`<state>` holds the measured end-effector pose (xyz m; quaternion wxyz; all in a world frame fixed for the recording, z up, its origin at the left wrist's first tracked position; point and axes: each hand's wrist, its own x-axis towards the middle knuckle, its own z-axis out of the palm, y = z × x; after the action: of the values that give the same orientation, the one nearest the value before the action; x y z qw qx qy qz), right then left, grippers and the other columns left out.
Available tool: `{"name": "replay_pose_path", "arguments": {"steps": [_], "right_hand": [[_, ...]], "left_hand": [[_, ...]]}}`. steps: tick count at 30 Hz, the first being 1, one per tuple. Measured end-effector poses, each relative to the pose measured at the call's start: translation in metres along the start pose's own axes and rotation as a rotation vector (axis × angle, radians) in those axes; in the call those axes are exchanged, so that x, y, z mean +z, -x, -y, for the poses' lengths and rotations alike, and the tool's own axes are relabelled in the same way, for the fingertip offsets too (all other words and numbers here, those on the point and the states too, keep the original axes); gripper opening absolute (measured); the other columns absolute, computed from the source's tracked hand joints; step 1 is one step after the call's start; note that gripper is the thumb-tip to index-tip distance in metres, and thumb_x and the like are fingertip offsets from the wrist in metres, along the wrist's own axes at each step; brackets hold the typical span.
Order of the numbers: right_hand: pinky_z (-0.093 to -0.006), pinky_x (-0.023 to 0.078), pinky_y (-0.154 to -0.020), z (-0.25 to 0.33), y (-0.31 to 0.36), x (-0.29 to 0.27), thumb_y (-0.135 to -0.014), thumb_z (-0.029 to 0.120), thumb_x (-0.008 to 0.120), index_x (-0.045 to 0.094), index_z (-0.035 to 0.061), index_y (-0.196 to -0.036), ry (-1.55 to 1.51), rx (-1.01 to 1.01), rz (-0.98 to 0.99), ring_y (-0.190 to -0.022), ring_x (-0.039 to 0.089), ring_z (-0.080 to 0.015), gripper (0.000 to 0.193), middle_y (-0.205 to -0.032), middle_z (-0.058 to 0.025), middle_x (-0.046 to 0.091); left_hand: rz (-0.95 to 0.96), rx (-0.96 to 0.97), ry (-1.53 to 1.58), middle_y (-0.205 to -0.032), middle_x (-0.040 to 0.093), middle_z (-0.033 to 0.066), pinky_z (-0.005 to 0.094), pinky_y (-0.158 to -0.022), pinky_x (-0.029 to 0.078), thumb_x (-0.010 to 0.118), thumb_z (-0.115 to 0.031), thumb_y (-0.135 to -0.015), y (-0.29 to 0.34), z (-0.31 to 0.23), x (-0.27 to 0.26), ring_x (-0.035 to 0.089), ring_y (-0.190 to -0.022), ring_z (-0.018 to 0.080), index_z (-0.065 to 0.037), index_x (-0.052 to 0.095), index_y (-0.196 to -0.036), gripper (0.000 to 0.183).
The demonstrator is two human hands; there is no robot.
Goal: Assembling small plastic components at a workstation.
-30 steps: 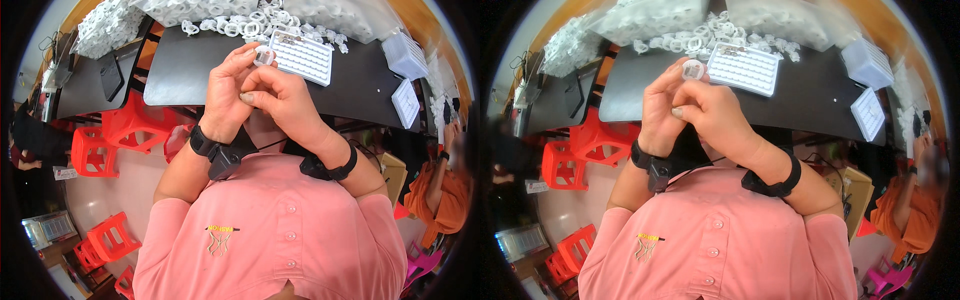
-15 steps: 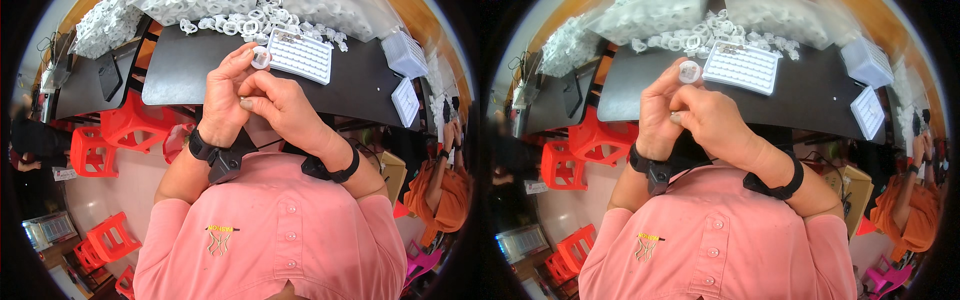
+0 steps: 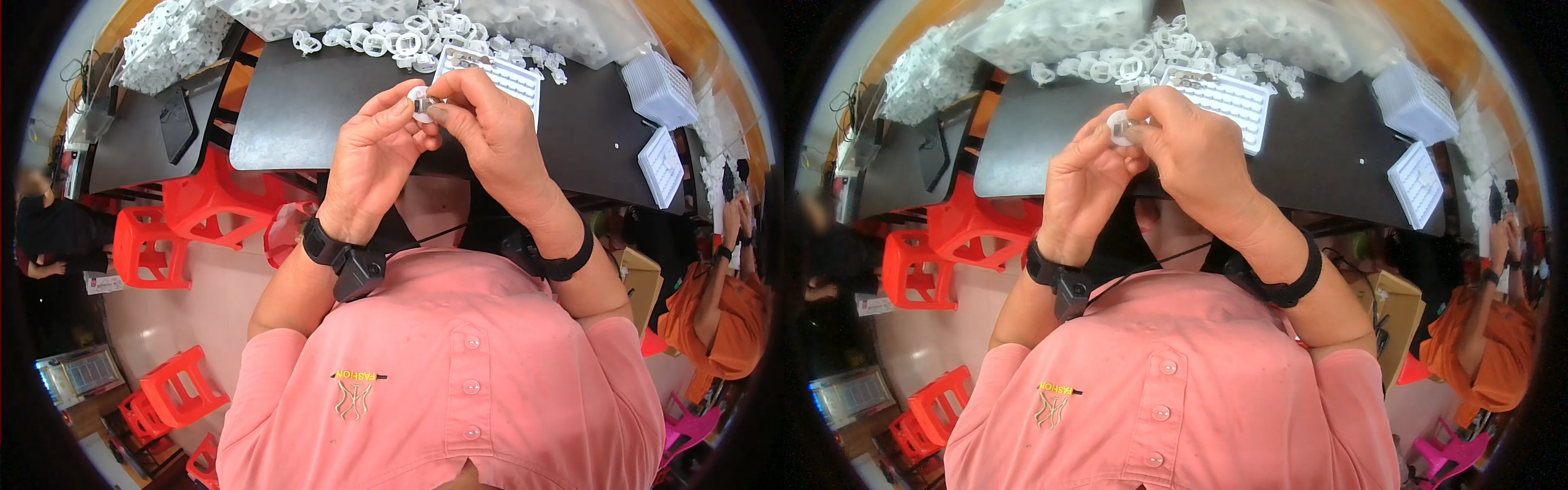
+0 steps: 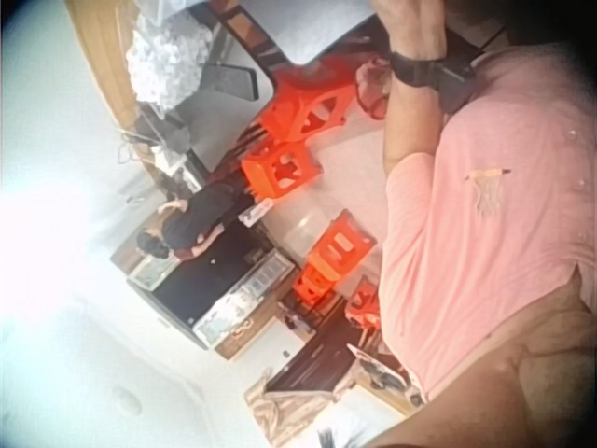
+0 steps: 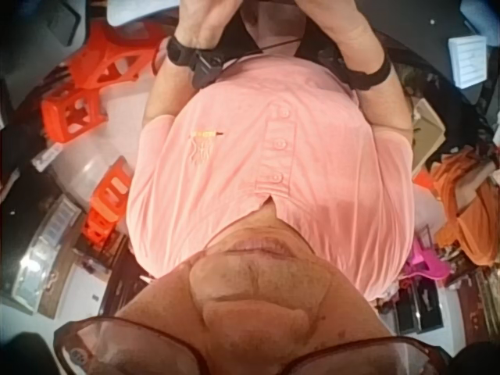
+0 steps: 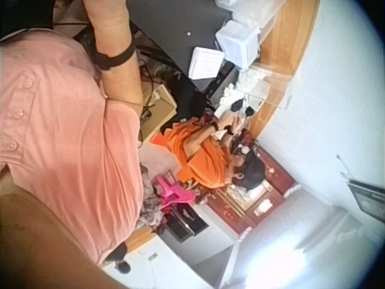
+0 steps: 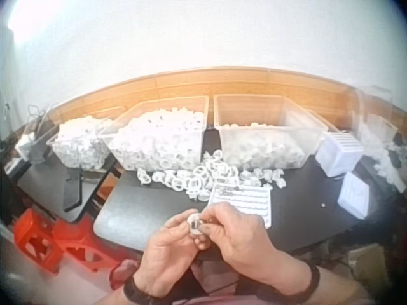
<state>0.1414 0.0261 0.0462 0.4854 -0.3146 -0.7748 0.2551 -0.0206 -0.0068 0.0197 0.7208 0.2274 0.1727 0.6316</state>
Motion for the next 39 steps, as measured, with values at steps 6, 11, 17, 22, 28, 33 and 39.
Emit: {"name": "replay_pose_path", "arguments": {"steps": [6,11,17,22,28,33,39], "right_hand": [[-0.0276,0.052,-0.06,-0.004,0.004,0.009,-0.091,0.002,0.067,0.065,0.0015,-0.095,-0.205,0.036,-0.021,-0.065,0.067,-0.0173,0.004,-0.077,-0.0094,0.068],[-0.0233,0.052,-0.062,-0.001,0.003,0.006,-0.091,-0.002,0.066,0.064,-0.0029,-0.092,-0.468,0.201,0.032,-0.067,0.064,-0.0093,0.002,-0.077,-0.0054,0.068],[-0.0227,0.051,-0.063,-0.003,0.001,0.005,-0.09,-0.004,0.065,0.064,-0.0039,-0.089,-0.542,0.213,0.061,-0.068,0.063,-0.0086,0.001,-0.077,-0.005,0.067],[-0.024,0.052,-0.064,-0.006,-0.001,0.003,-0.09,-0.005,0.064,0.064,-0.004,-0.089,-0.527,0.173,0.099,-0.068,0.062,-0.0096,0.002,-0.077,-0.0049,0.066],[-0.0245,0.052,-0.064,-0.01,-0.004,0.001,-0.091,-0.006,0.063,0.064,-0.0043,-0.091,-0.537,0.119,0.149,-0.068,0.063,-0.0108,0.002,-0.079,-0.0057,0.066],[-0.0239,0.051,-0.064,-0.015,-0.006,-0.002,-0.091,-0.005,0.063,0.064,-0.004,-0.092,-0.485,0.086,0.2,-0.069,0.063,-0.0106,0.002,-0.079,-0.0057,0.066],[-0.0247,0.051,-0.064,-0.008,-0.006,0.0,-0.091,-0.005,0.062,0.065,-0.0035,-0.092,-0.576,0.205,0.196,-0.068,0.063,-0.0111,0.003,-0.079,-0.0057,0.066]], "left_hand": [[-0.013,0.033,-0.008,-0.102,0.067,0.0129,0.0364,-0.077,0.053,0.064,-0.01,-0.096,0.002,0.002,-0.004,0.064,-0.083,0.0236,0.003,0.063,-0.12,0.028],[-0.015,0.063,-0.049,-0.101,0.068,0.0128,0.0362,-0.077,0.053,0.065,-0.011,-0.095,0.005,0.003,-0.003,0.065,-0.083,0.0235,0.002,0.064,-0.119,0.027],[-0.006,0.073,-0.051,-0.101,0.068,0.0126,0.036,-0.076,0.053,0.065,-0.01,-0.096,0.006,0.003,-0.004,0.065,-0.083,0.0231,0.002,0.064,-0.119,0.027],[-0.014,0.074,-0.046,-0.101,0.068,0.0126,0.0362,-0.077,0.053,0.065,-0.01,-0.096,0.007,0.003,-0.003,0.065,-0.083,0.0234,0.002,0.064,-0.119,0.026],[-0.01,0.081,-0.039,-0.101,0.068,0.0127,0.0367,-0.077,0.053,0.065,-0.01,-0.096,0.008,0.003,-0.004,0.065,-0.083,0.0239,0.002,0.063,-0.119,0.026],[-0.005,0.076,-0.035,-0.1,0.068,0.0132,0.0368,-0.077,0.053,0.064,-0.01,-0.096,0.007,0.003,-0.004,0.065,-0.083,0.0243,0.002,0.063,-0.12,0.026],[-0.026,0.092,-0.042,-0.101,0.067,0.0136,0.0368,-0.077,0.053,0.065,-0.01,-0.096,0.007,0.005,-0.005,0.065,-0.084,0.0247,0.003,0.062,-0.121,0.028]]}}
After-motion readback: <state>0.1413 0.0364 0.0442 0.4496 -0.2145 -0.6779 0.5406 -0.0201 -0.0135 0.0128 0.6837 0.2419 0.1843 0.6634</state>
